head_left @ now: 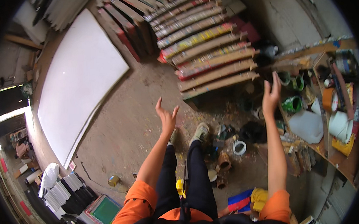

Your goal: The person picks up rectangular screen frames from the floor and stacks them onto a growing pile. The person handles the frames one by one, walking between the floor and the stack to organize the materials.

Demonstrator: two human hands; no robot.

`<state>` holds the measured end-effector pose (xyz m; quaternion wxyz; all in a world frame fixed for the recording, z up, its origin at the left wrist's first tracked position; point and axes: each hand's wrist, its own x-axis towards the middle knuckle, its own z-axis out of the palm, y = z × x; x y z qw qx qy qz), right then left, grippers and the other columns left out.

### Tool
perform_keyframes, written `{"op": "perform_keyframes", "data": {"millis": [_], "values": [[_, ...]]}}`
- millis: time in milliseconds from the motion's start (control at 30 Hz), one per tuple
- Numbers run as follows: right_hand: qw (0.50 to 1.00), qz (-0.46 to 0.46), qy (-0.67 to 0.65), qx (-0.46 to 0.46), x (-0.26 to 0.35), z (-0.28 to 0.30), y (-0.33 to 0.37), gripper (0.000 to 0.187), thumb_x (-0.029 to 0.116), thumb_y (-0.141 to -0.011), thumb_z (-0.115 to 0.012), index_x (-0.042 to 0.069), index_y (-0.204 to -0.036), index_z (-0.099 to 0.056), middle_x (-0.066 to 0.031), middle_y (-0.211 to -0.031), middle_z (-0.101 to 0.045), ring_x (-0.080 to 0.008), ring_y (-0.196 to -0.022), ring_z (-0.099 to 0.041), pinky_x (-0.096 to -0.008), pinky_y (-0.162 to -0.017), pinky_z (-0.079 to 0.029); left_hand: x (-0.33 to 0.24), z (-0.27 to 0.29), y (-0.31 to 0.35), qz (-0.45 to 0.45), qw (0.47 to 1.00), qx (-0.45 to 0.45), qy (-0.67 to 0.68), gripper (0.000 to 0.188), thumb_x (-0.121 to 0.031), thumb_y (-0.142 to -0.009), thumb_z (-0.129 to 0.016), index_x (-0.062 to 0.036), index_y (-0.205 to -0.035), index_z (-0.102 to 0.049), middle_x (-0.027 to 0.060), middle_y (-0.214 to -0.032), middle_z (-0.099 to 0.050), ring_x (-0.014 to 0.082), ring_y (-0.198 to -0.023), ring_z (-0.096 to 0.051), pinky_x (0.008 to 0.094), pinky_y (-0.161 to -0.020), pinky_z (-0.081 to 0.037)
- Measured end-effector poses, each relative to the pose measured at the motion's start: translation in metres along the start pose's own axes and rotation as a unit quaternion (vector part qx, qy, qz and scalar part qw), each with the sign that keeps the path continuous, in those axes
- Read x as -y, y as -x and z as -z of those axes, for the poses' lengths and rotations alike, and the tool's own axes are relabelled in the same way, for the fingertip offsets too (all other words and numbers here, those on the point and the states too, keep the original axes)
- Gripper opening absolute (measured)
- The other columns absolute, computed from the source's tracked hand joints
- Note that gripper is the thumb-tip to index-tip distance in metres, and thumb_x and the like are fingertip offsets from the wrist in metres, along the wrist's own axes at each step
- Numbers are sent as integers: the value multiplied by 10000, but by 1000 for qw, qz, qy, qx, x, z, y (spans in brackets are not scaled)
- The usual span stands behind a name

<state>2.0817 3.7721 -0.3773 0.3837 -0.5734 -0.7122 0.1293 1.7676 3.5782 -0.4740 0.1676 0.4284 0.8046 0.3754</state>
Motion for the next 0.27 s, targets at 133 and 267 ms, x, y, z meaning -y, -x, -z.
{"op": "perform_keyframes", "data": {"millis": [133,267], "values": [[941,129,-310,-46,196,114,-82,369,-21,-802,-407,-64,-1167,-374,-182,-1204,-403,-268,-1140,-366,-356,-976,-240,37,110,61,12,998,-23,-63,750,-259,-669,-682,24,-1217,-256,187,-1186,-310,316,-1114,-294,377,-946,-228],[809,441,-341,-187,383,240,-147,691,406,-717,-490,-59,-1197,-313,-229,-1242,-315,-400,-1172,-253,-546,-978,-151,59,216,131,64,989,-10,-137,767,-252,-640,-702,10,-1214,-266,195,-1145,-346,336,-1075,-317,398,-921,-248]]}}
